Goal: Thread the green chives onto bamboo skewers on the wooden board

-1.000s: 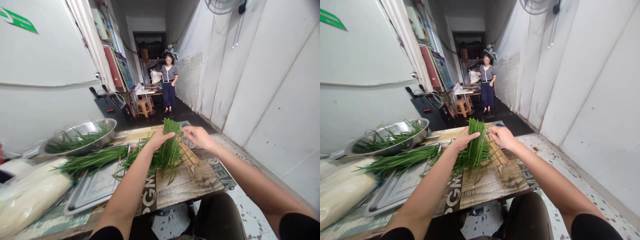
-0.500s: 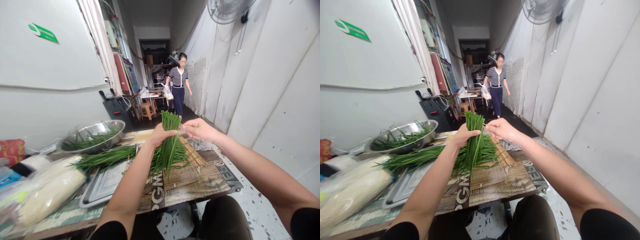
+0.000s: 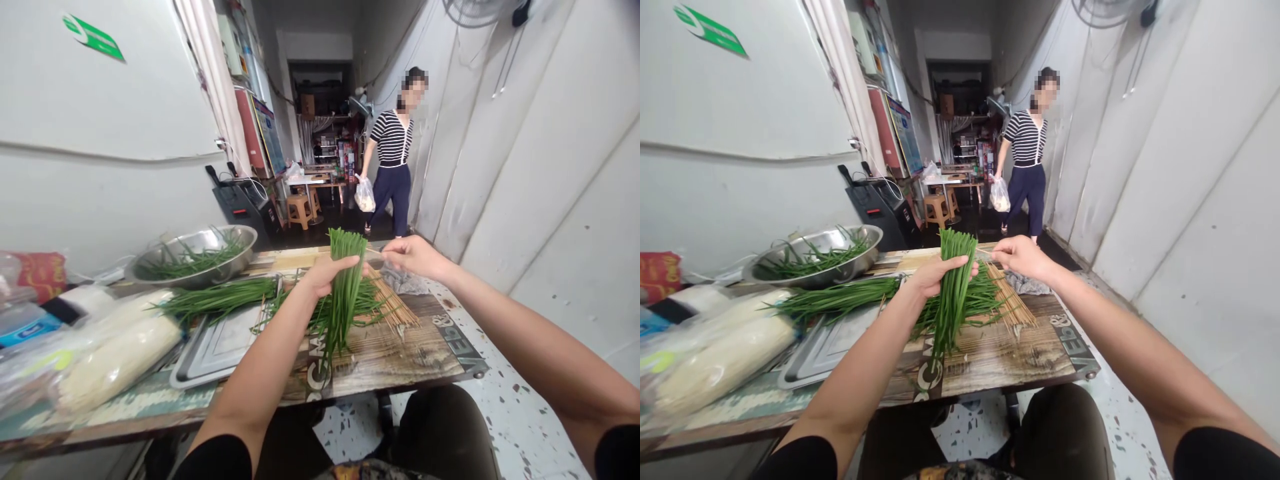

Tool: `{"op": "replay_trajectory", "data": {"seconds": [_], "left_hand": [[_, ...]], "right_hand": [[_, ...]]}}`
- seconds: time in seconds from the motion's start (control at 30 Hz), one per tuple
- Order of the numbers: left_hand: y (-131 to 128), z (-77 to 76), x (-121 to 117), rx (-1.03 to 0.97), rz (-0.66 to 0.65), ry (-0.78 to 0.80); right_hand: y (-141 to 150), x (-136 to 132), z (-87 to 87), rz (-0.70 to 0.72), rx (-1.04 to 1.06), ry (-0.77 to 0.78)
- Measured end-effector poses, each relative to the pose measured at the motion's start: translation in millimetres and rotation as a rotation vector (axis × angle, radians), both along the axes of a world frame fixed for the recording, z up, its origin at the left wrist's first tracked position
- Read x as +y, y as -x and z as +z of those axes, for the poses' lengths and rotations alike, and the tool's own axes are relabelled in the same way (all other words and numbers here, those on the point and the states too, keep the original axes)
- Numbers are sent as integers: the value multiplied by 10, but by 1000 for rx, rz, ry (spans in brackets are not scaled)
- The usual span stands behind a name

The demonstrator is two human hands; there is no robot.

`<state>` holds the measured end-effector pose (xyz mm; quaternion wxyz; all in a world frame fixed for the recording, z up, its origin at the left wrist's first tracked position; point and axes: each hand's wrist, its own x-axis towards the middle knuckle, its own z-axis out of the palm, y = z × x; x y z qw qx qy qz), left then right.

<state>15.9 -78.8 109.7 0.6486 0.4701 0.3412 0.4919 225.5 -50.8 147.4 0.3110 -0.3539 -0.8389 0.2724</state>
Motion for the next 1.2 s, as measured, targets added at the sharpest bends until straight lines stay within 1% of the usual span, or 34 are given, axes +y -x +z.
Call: {"op": "replay_trajectory", "data": {"seconds": [0.1, 0.17, 0.23, 0.3, 0.37, 0.43, 0.5, 0.53, 0.6, 0.7, 0.77, 0.8, 0.9, 0.93, 1.03, 1.1, 1.2], "left_hand": [[2, -159, -97, -103, -148, 6], [-21, -283, -247, -177, -233, -25], [-53, -400, -442, -197, -300, -24], [-74, -499, -634, -193, -335, 22], [-48, -569, -785, -169, -315, 77], [67, -598, -893, -75, -224, 119], [298, -565, -978, 93, -105, 128], [458, -523, -1014, 198, -42, 117], [851, -390, -1068, 410, 55, 74], [1544, -139, -1070, 883, 276, -31], [2004, 7, -1006, 1121, 340, -41], [2218, 65, -959, 1235, 345, -18], [2756, 173, -782, 1523, 404, 61], [2894, 186, -721, 1600, 395, 75], [3196, 152, -553, 1812, 378, 109], [3323, 68, -464, 1938, 395, 124], [3436, -121, -374, 2051, 451, 112]], "right_hand": [[-66, -1, -62, -26, 12, -138], [-108, -34, -89, -80, 43, -188], [-154, -81, -101, -168, 82, -195], [-199, -117, -111, -259, 119, -158], [-220, -124, -145, -283, 118, -76], [-187, -111, -221, -254, 127, 28], [-77, -106, -332, -208, 153, 168], [11, -113, -391, -179, 179, 244], [257, -149, -499, -111, 252, 392], [794, -237, -630, -10, 357, 574], [1244, -302, -718, 26, 446, 681], [1485, -334, -767, 34, 493, 732], [2212, -419, -929, -36, 602, 893], [2435, -442, -981, -82, 629, 961], [2983, -480, -1116, -146, 654, 1015], [3231, -475, -1182, -186, 648, 1034], [3452, -423, -1250, -225, 601, 1051]]}}
